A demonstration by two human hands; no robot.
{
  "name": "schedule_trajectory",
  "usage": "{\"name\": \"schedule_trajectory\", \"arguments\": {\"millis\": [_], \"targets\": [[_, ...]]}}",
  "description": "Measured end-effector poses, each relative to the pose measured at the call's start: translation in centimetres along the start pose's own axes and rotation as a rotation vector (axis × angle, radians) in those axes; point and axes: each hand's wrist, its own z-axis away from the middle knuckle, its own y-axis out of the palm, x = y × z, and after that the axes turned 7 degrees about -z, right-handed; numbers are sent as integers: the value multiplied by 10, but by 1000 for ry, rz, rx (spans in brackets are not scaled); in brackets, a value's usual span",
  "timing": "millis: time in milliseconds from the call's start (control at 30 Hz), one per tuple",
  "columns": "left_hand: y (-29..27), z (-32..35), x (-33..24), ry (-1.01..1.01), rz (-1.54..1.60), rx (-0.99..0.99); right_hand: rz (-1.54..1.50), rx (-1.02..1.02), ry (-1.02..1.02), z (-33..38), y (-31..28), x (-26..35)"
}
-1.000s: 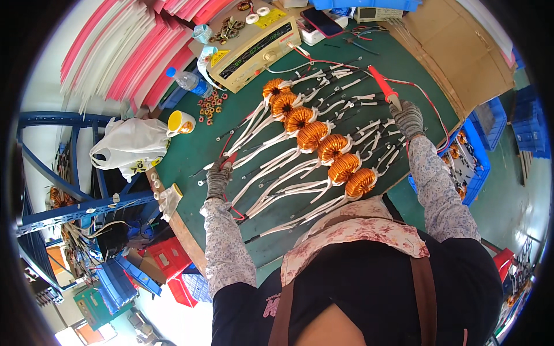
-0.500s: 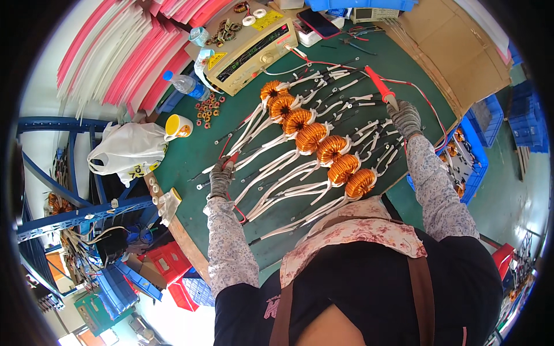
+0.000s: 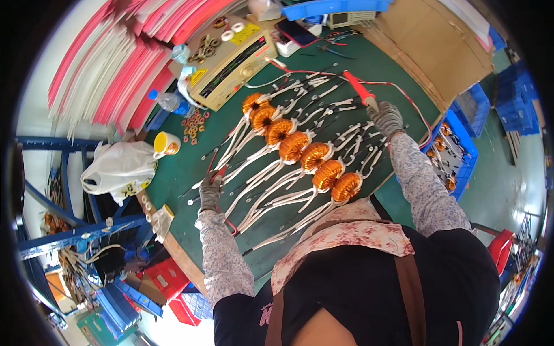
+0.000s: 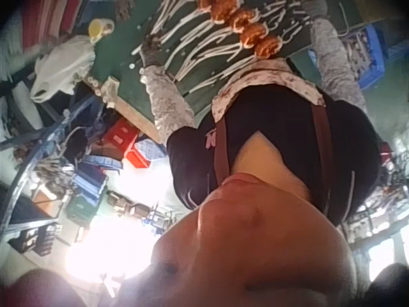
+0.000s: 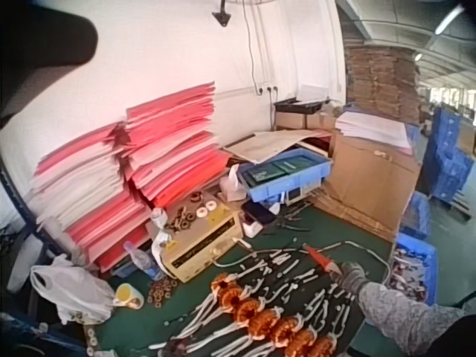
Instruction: The person uses a multimeter to test copper coil assemblies on a workbench. They systematically probe the terminals of each unit, then transfer the tested components into a blue plastic bin. The person also moves a bin of white packing material and briefly handles a metal rack.
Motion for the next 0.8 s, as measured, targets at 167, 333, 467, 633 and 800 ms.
{"name": "schedule_trajectory", "arguments": {"millis": [167,333,467,633,800], "targets": [[2,-5,5,-32,6,11,21,-25,28,3,-4,6],[3,2,-4,-44,4,-1,-5,-9,2,5,-4,6],[2,11,-15,22,-83,-38,10,-7,-100,3,2,-1],[-2,9,-2,87,-198,-81,-35,-19,-102,3,6,-6],[-42,18,24,154,-177,-189,-11,5,-34,3,-2,-1]]}}
